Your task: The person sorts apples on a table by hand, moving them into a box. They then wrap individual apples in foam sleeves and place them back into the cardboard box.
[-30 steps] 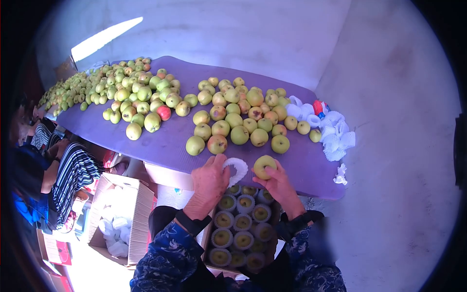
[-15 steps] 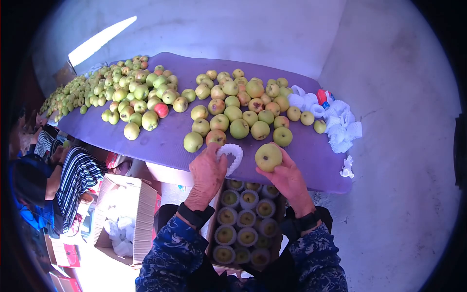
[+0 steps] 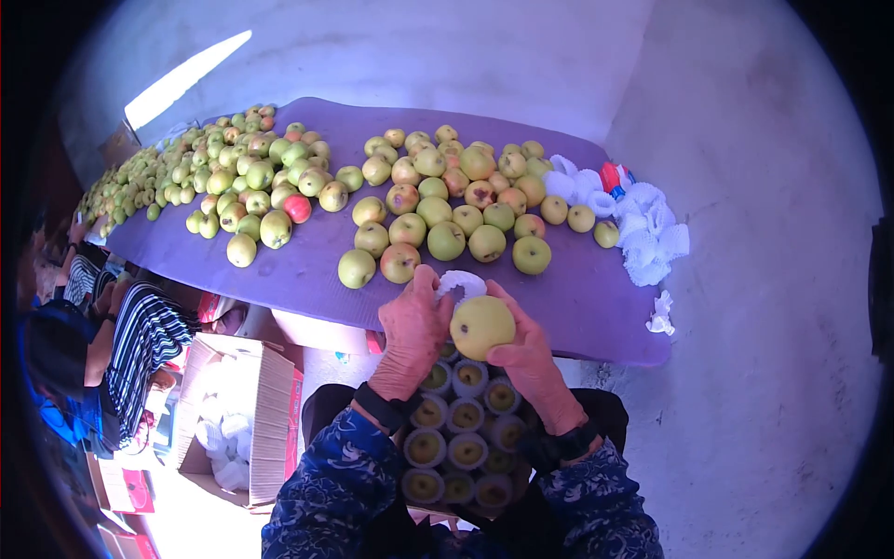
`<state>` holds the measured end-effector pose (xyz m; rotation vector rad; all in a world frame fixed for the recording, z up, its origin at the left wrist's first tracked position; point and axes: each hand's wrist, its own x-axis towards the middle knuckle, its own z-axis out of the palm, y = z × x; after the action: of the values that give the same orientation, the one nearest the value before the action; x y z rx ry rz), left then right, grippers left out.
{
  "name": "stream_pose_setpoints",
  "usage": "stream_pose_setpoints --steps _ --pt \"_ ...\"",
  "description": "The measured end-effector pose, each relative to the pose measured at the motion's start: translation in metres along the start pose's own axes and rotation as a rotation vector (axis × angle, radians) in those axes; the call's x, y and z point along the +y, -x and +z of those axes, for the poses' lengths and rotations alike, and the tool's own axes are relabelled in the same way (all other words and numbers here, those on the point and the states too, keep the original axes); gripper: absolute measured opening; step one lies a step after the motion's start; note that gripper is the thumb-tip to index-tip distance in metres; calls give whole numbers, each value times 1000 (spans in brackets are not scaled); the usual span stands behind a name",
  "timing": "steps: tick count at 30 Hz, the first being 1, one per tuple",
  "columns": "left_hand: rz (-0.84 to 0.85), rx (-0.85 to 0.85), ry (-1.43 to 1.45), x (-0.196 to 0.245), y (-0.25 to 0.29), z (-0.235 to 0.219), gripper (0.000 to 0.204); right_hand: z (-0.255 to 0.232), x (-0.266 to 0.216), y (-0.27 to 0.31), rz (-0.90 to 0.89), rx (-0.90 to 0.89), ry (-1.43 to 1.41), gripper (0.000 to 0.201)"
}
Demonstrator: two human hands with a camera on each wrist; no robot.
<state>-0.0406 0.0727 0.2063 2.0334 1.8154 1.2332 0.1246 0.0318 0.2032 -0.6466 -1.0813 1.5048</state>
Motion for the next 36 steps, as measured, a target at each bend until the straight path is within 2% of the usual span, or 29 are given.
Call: stream_pose_setpoints --steps 4,8,16,20,25,28,32,36 --pt "57 0 36 5 5 7 29 -1 -2 -4 72 46 24 75" --pt "-8 -101 61 7 4 5 27 -15 -1 -6 129 103 59 62" --pt "25 -214 198 8 8 1 20 -11 4 -1 -12 241 357 61" --pt "38 -198 289 9 12 3 17 -6 4 1 -25 309 409 66" --pt "-22 -109 386 15 16 1 14 -4 8 0 -139 359 815 73" --pt "61 -16 347 18 20 3 12 -2 9 0 -172 370 873 73" --pt "158 7 315 18 21 1 11 0 5 0 -202 392 886 73" --pt "236 51 214 21 25 0 10 -2 8 -1 -337 397 1125 74"
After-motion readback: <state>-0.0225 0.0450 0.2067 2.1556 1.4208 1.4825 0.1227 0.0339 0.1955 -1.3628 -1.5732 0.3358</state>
